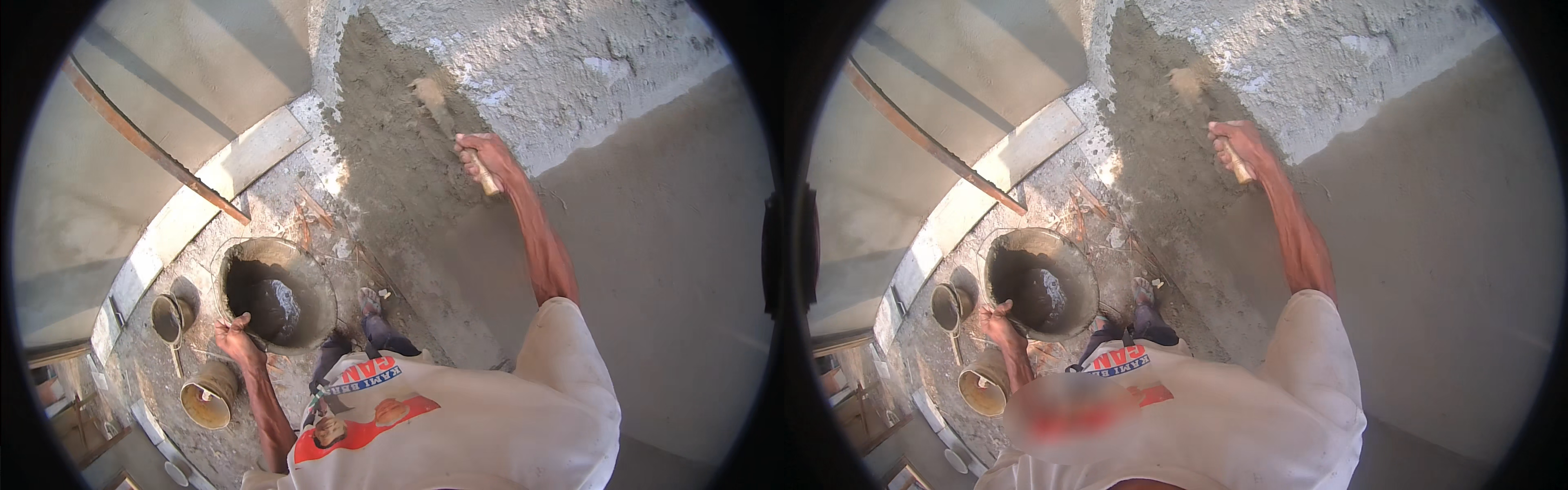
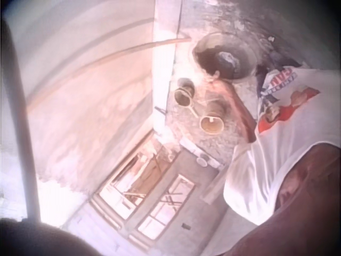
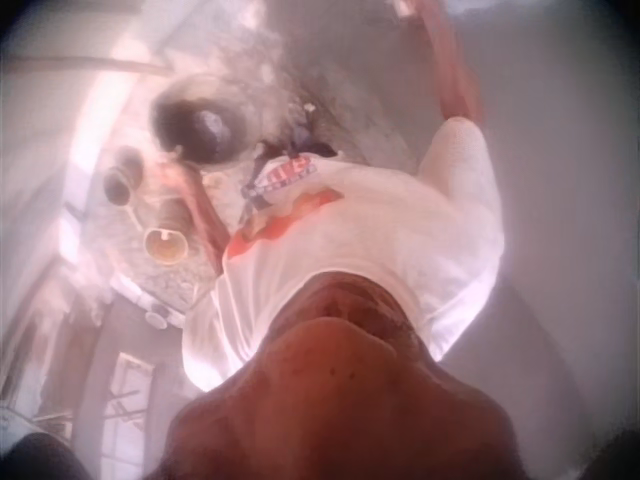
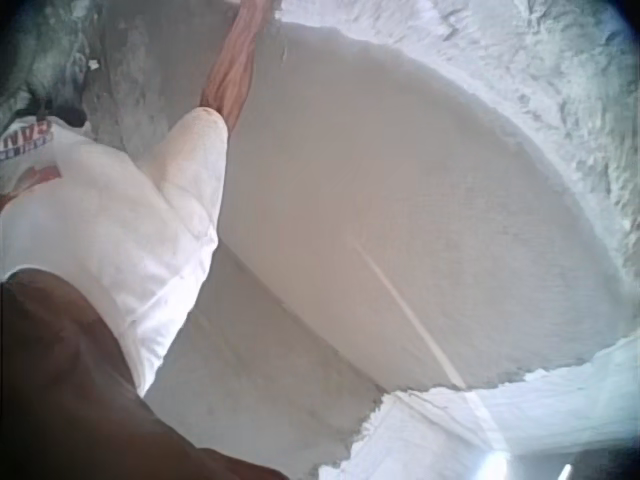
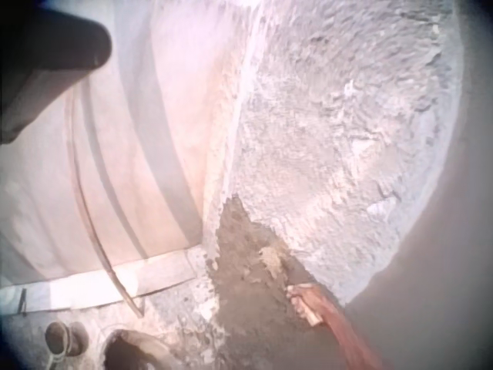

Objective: The person mixes cement in a bucket by hand and with a trowel, then applies the mixture to a wall using the trowel, spreading it across the surface.

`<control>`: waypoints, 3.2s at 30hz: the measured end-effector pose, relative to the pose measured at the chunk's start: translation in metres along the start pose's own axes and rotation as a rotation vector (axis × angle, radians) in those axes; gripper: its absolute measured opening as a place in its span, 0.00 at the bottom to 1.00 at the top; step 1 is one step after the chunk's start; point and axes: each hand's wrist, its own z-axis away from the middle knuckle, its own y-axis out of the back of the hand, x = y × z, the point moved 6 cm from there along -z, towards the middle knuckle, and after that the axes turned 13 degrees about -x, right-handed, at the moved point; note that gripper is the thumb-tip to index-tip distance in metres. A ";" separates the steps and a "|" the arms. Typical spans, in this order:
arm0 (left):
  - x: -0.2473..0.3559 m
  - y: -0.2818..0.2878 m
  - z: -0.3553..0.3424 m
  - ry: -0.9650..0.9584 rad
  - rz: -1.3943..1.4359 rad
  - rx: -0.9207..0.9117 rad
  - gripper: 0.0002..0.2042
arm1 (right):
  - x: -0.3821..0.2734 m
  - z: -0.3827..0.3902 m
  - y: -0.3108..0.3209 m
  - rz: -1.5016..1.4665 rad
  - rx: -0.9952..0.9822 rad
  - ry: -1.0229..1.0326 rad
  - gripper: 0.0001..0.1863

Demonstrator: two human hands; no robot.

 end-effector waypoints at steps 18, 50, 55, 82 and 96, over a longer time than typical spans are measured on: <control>0.062 -0.079 -0.042 0.037 -0.083 -0.442 0.20 | 0.164 0.060 -0.317 1.071 -0.027 0.187 0.16; 0.138 -0.103 -0.038 -0.209 -0.029 -0.762 0.19 | 0.146 0.038 -0.366 0.863 -0.487 0.203 0.20; 0.134 -0.093 -0.042 -0.198 0.018 -0.709 0.18 | 0.145 0.056 -0.391 0.631 -0.504 0.314 0.24; 0.043 -0.061 -0.030 -0.101 0.167 -0.351 0.13 | 0.046 0.125 0.016 0.004 -0.006 -0.165 0.15; 0.054 -0.125 -0.026 0.072 -0.021 -0.425 0.20 | 0.106 0.129 -0.186 0.854 0.007 0.477 0.24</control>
